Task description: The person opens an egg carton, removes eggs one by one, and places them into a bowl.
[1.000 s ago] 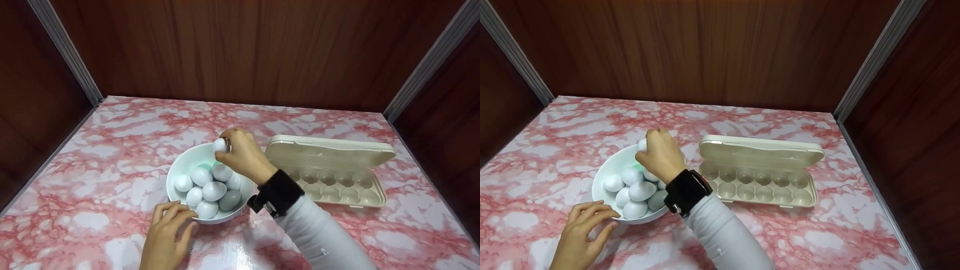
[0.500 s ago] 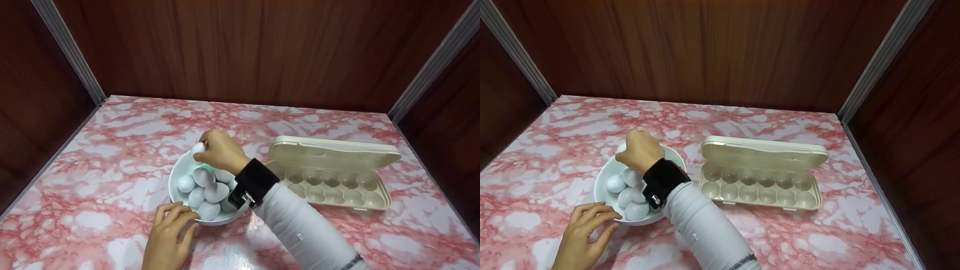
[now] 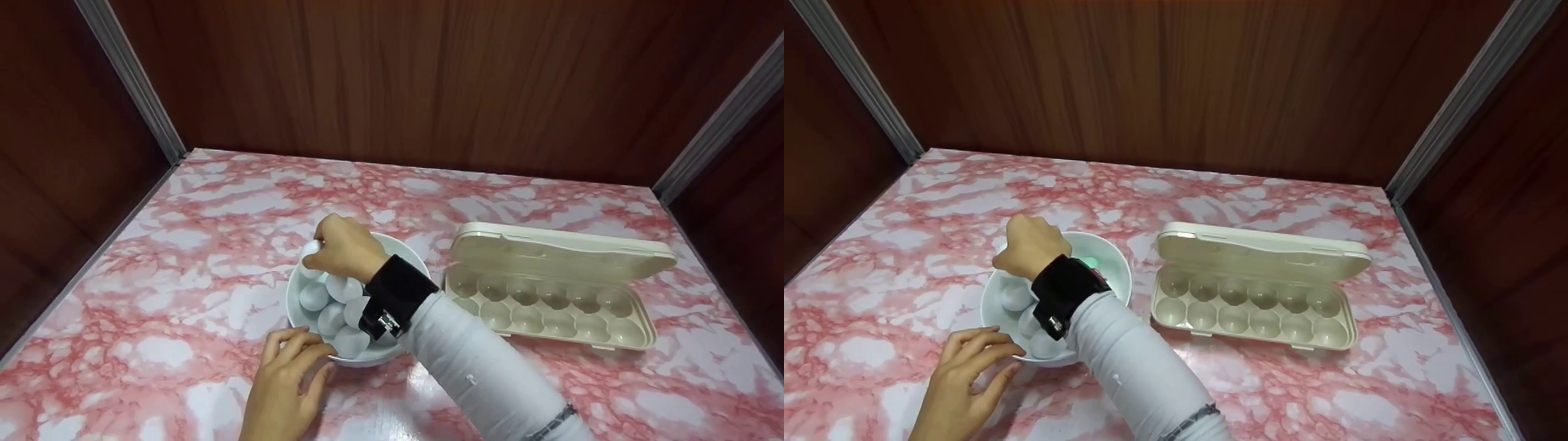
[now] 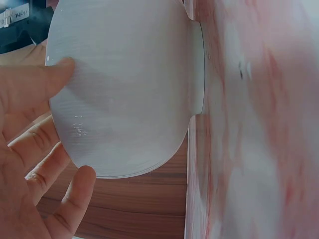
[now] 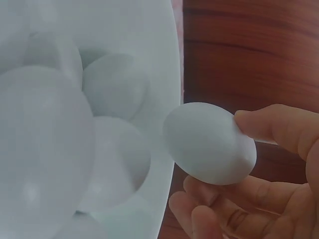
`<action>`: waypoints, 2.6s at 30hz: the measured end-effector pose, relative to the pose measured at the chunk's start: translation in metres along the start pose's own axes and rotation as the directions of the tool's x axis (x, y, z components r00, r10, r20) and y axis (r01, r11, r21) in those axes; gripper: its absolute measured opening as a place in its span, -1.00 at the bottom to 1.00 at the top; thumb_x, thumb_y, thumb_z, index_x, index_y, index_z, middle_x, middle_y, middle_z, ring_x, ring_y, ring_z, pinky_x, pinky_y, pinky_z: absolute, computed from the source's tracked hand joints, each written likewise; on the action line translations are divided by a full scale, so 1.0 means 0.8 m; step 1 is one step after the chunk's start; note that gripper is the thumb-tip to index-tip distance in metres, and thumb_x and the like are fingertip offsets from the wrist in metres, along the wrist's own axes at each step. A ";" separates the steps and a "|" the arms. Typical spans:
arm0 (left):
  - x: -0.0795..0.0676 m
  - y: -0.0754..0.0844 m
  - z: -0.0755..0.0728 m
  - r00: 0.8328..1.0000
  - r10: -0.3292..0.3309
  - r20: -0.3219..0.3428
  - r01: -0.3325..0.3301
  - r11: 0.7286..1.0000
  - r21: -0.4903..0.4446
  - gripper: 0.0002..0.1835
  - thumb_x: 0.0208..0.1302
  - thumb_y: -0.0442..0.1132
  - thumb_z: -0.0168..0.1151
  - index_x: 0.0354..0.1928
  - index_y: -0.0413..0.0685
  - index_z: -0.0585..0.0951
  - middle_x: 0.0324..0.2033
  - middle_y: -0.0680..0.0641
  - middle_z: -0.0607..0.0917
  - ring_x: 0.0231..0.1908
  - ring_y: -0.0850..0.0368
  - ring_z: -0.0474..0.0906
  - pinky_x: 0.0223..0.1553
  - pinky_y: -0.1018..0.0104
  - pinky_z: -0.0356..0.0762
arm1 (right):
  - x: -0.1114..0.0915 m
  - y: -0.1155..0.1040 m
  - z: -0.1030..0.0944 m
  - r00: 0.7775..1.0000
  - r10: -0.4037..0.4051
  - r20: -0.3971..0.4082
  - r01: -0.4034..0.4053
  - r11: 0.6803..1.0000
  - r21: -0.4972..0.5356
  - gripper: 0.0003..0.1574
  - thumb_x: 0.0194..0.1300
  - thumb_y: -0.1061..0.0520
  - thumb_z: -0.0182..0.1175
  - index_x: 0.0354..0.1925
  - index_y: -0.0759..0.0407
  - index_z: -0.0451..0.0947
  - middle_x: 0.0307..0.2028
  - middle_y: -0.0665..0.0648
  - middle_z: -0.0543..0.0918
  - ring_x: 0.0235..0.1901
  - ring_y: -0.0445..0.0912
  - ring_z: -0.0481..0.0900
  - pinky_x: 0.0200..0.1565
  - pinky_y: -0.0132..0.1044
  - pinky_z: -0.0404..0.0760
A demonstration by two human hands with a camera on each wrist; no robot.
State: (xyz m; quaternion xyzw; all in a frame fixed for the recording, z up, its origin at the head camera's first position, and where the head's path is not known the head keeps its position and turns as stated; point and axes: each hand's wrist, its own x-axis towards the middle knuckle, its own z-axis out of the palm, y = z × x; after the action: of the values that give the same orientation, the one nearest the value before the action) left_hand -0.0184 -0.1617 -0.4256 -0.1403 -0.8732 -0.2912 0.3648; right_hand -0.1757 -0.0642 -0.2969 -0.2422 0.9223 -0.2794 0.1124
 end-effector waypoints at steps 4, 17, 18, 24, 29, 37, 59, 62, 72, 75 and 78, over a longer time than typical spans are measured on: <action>0.000 -0.001 0.000 1.000 0.012 -0.007 -0.012 1.000 -0.001 -0.76 -0.06 -0.35 0.49 -0.32 0.10 0.73 -0.23 0.12 0.70 0.02 0.05 0.47 0.18 0.35 0.38 | 0.002 -0.002 0.005 1.000 0.013 0.023 -0.013 1.000 -0.008 -0.47 0.14 0.07 0.36 -0.71 0.02 0.22 -0.71 -0.10 0.13 -0.64 -0.22 0.14 -0.63 -0.42 0.09; 0.000 -0.001 0.000 1.000 0.021 -0.012 -0.021 1.000 0.000 -0.76 -0.07 -0.35 0.49 -0.32 0.10 0.73 -0.23 0.13 0.70 0.01 0.06 0.48 0.17 0.35 0.40 | 0.006 0.002 0.009 0.999 0.036 0.024 -0.035 0.999 -0.027 -0.47 0.12 0.08 0.36 -0.69 0.02 0.19 -0.68 -0.09 0.14 -0.61 -0.21 0.14 -0.62 -0.39 0.09; 0.000 -0.001 0.000 1.000 0.021 -0.013 -0.021 1.000 0.001 -0.77 -0.06 -0.34 0.49 -0.32 0.10 0.73 -0.23 0.14 0.70 0.01 0.06 0.48 0.16 0.34 0.40 | 0.007 0.001 0.009 0.999 0.042 0.027 -0.042 0.999 -0.030 -0.47 0.12 0.08 0.35 -0.69 0.01 0.19 -0.68 -0.09 0.13 -0.62 -0.21 0.14 -0.62 -0.39 0.08; 0.000 -0.001 0.000 1.000 0.020 -0.010 -0.020 1.000 0.002 -0.76 -0.07 -0.34 0.49 -0.32 0.09 0.73 -0.24 0.13 0.69 0.01 0.06 0.48 0.17 0.34 0.40 | 0.009 0.003 0.011 0.997 0.076 0.033 -0.075 0.997 -0.029 -0.56 0.13 0.07 0.35 -0.64 0.03 0.28 -0.64 -0.08 0.26 -0.59 -0.19 0.24 -0.61 -0.40 0.19; 0.000 -0.001 -0.001 1.000 0.016 -0.001 -0.016 1.000 0.009 -0.77 -0.07 -0.34 0.49 -0.32 0.08 0.72 -0.24 0.13 0.69 0.02 0.06 0.48 0.17 0.34 0.40 | 0.010 0.007 0.014 0.998 0.055 0.024 -0.055 0.998 -0.008 -0.56 0.14 0.12 0.35 -0.66 0.05 0.28 -0.67 -0.07 0.26 -0.61 -0.18 0.25 -0.62 -0.41 0.21; 0.000 -0.001 -0.002 1.000 0.018 0.000 -0.018 1.000 0.014 -0.76 -0.07 -0.34 0.49 -0.31 0.09 0.73 -0.23 0.15 0.69 0.01 0.07 0.48 0.17 0.31 0.40 | 0.015 0.011 0.020 0.998 0.055 0.012 -0.054 0.997 -0.048 -0.60 0.14 0.13 0.38 -0.61 0.09 0.34 -0.61 -0.03 0.36 -0.51 -0.13 0.36 -0.51 -0.40 0.35; 0.002 0.002 0.000 1.000 0.000 0.005 0.000 1.000 0.016 -0.74 -0.10 -0.36 0.50 -0.31 0.08 0.74 -0.23 0.14 0.71 0.01 0.08 0.48 0.15 0.26 0.41 | 0.017 0.017 0.019 0.996 0.063 0.068 -0.056 0.993 -0.103 -0.74 0.16 0.22 0.32 -0.49 0.15 0.39 -0.52 0.01 0.40 -0.49 -0.12 0.38 -0.49 -0.41 0.37; 0.002 0.003 0.000 1.000 -0.014 0.009 0.014 1.000 0.015 -0.74 -0.09 -0.36 0.49 -0.30 0.08 0.74 -0.23 0.15 0.71 0.01 0.08 0.48 0.14 0.21 0.44 | 0.015 0.018 0.017 0.995 0.050 0.082 -0.042 0.994 -0.097 -0.66 0.16 0.24 0.31 -0.58 0.11 0.34 -0.54 0.00 0.37 -0.50 -0.13 0.36 -0.51 -0.42 0.35; 0.001 0.004 -0.001 0.999 -0.033 0.016 0.033 0.999 0.009 -0.74 -0.08 -0.36 0.50 -0.30 0.09 0.74 -0.23 0.16 0.70 0.01 0.09 0.47 0.13 0.21 0.44 | -0.002 0.020 0.000 0.992 0.027 0.120 -0.016 0.996 -0.092 -0.92 0.19 0.26 0.23 -0.40 0.26 0.53 -0.40 0.07 0.55 -0.38 -0.11 0.41 -0.36 -0.39 0.47; 0.000 0.004 -0.001 0.999 -0.039 0.019 0.039 0.999 0.006 -0.75 -0.05 -0.35 0.50 -0.31 0.11 0.73 -0.23 0.18 0.68 0.02 0.08 0.47 0.13 0.21 0.44 | -0.008 0.022 -0.010 0.993 0.022 0.114 -0.015 0.998 -0.065 -0.64 0.26 0.20 0.23 0.00 0.35 0.57 -0.02 0.17 0.65 -0.09 -0.06 0.56 0.00 -0.29 0.61; -0.001 0.004 -0.002 0.998 -0.051 0.025 0.051 0.999 -0.002 -0.76 -0.03 -0.34 0.50 -0.31 0.14 0.72 -0.23 0.19 0.67 0.04 0.08 0.47 0.13 0.17 0.46 | -0.014 0.025 -0.020 0.995 0.004 0.098 -0.001 0.999 -0.032 -0.51 0.31 0.17 0.24 0.15 0.38 0.53 0.19 0.24 0.60 0.15 0.04 0.55 0.22 -0.14 0.57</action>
State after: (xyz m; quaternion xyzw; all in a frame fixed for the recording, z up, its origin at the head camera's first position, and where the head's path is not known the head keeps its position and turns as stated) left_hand -0.0157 -0.1606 -0.4238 -0.1222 -0.8805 -0.2999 0.3461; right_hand -0.1794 -0.0366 -0.2940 -0.2564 0.9203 -0.2522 0.1541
